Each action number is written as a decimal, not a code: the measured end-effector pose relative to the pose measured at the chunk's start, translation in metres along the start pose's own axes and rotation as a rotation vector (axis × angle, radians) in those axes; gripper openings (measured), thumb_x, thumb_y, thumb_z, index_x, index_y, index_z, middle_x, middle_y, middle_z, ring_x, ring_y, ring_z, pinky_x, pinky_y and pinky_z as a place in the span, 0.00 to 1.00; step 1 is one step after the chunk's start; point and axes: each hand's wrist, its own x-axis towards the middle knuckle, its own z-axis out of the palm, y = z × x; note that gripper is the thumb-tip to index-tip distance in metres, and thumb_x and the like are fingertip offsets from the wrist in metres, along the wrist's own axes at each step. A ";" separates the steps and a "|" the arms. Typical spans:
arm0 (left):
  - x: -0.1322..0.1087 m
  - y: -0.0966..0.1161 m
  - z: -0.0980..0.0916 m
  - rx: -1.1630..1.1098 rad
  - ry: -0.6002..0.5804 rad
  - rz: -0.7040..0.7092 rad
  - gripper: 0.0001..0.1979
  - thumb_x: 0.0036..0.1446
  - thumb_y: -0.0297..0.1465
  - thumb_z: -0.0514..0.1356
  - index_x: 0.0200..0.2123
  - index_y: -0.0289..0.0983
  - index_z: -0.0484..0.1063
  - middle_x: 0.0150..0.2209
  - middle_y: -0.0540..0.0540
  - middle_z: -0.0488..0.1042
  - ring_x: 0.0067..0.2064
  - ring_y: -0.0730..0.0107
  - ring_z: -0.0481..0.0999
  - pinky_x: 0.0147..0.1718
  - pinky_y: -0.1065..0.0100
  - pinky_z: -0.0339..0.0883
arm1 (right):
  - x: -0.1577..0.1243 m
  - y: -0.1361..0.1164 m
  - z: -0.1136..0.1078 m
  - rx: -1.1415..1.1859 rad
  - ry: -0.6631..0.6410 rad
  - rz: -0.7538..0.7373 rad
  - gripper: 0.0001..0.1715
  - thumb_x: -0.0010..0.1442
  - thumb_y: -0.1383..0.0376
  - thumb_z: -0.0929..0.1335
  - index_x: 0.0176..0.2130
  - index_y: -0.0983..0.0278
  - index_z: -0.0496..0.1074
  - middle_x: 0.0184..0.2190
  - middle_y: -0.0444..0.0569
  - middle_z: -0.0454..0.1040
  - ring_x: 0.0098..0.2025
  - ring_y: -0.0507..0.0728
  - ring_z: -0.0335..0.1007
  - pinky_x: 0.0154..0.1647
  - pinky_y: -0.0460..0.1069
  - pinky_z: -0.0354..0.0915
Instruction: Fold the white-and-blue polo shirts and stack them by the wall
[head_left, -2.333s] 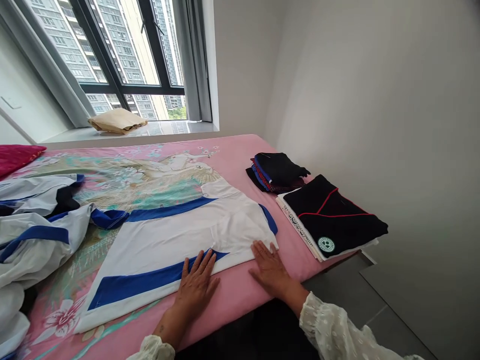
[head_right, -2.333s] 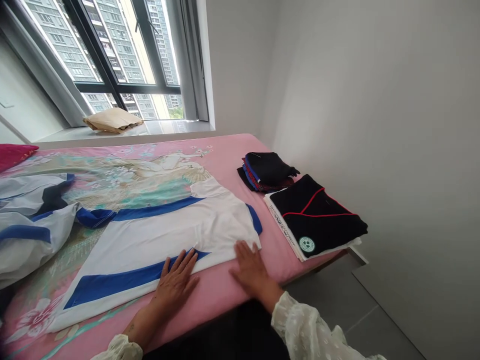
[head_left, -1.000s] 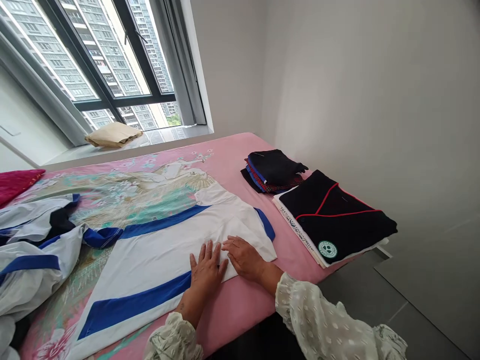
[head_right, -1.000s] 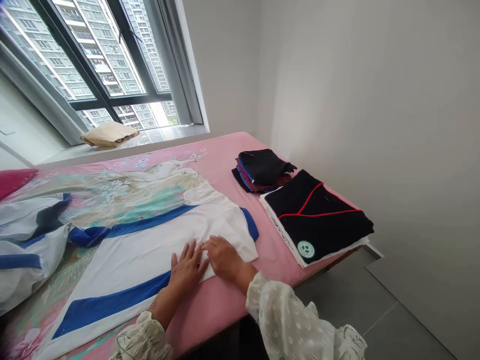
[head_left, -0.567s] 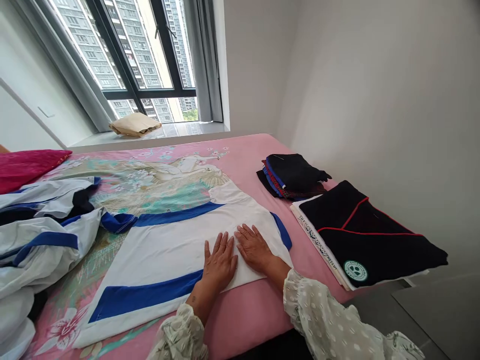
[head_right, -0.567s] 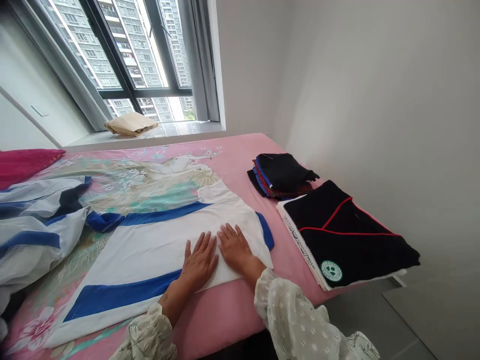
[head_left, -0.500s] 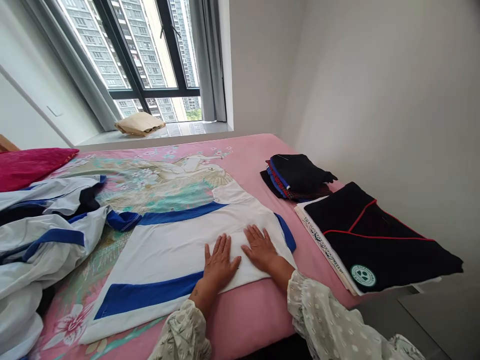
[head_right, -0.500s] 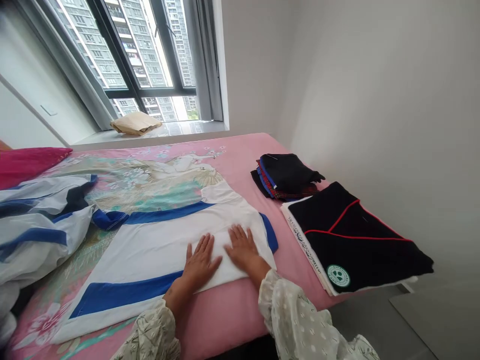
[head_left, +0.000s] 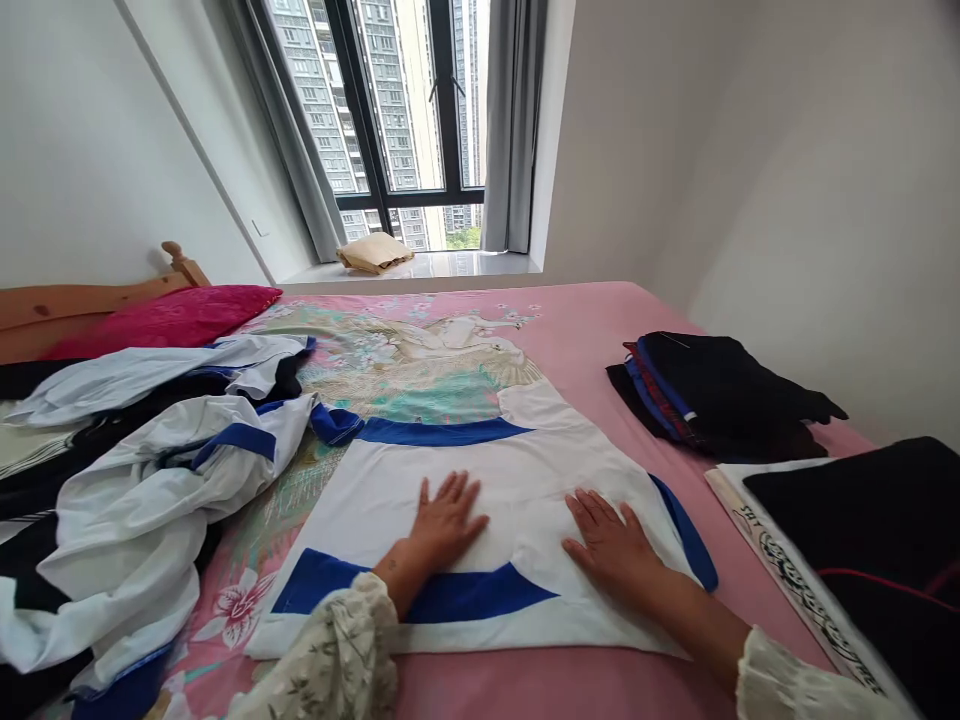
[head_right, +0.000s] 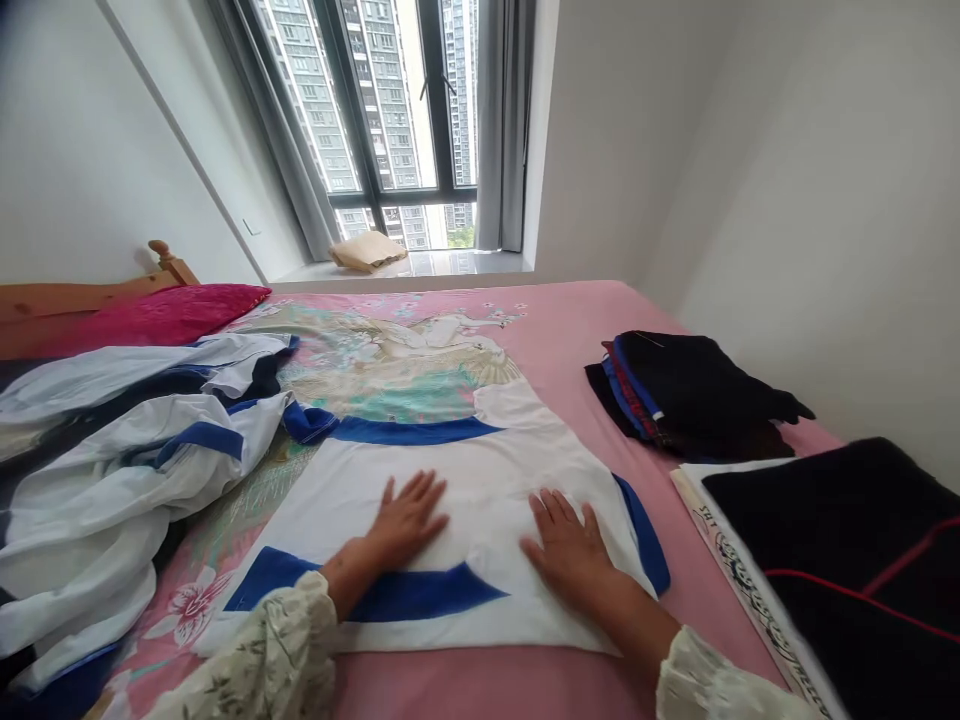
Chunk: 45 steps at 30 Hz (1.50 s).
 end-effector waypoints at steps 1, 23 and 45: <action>0.004 -0.024 -0.007 0.028 -0.006 -0.075 0.31 0.60 0.48 0.44 0.64 0.45 0.51 0.68 0.44 0.45 0.68 0.55 0.43 0.61 0.39 0.28 | 0.005 0.002 -0.008 -0.001 -0.009 -0.023 0.31 0.61 0.54 0.59 0.61 0.61 0.60 0.63 0.55 0.57 0.65 0.66 0.49 0.62 0.71 0.40; 0.097 -0.228 -0.021 -0.292 0.395 -0.457 0.33 0.51 0.28 0.50 0.63 0.39 0.54 0.58 0.48 0.68 0.59 0.60 0.64 0.62 0.61 0.50 | 0.266 0.067 -0.044 0.512 0.189 0.417 0.40 0.48 0.59 0.71 0.57 0.67 0.61 0.56 0.63 0.64 0.60 0.69 0.56 0.56 0.63 0.56; 0.016 -0.202 -0.089 -0.164 0.316 -0.187 0.11 0.46 0.40 0.56 0.31 0.41 0.70 0.31 0.51 0.75 0.34 0.67 0.72 0.37 0.70 0.63 | 0.138 0.056 -0.131 1.222 0.183 0.037 0.18 0.41 0.58 0.74 0.32 0.65 0.73 0.29 0.47 0.75 0.33 0.55 0.70 0.36 0.49 0.66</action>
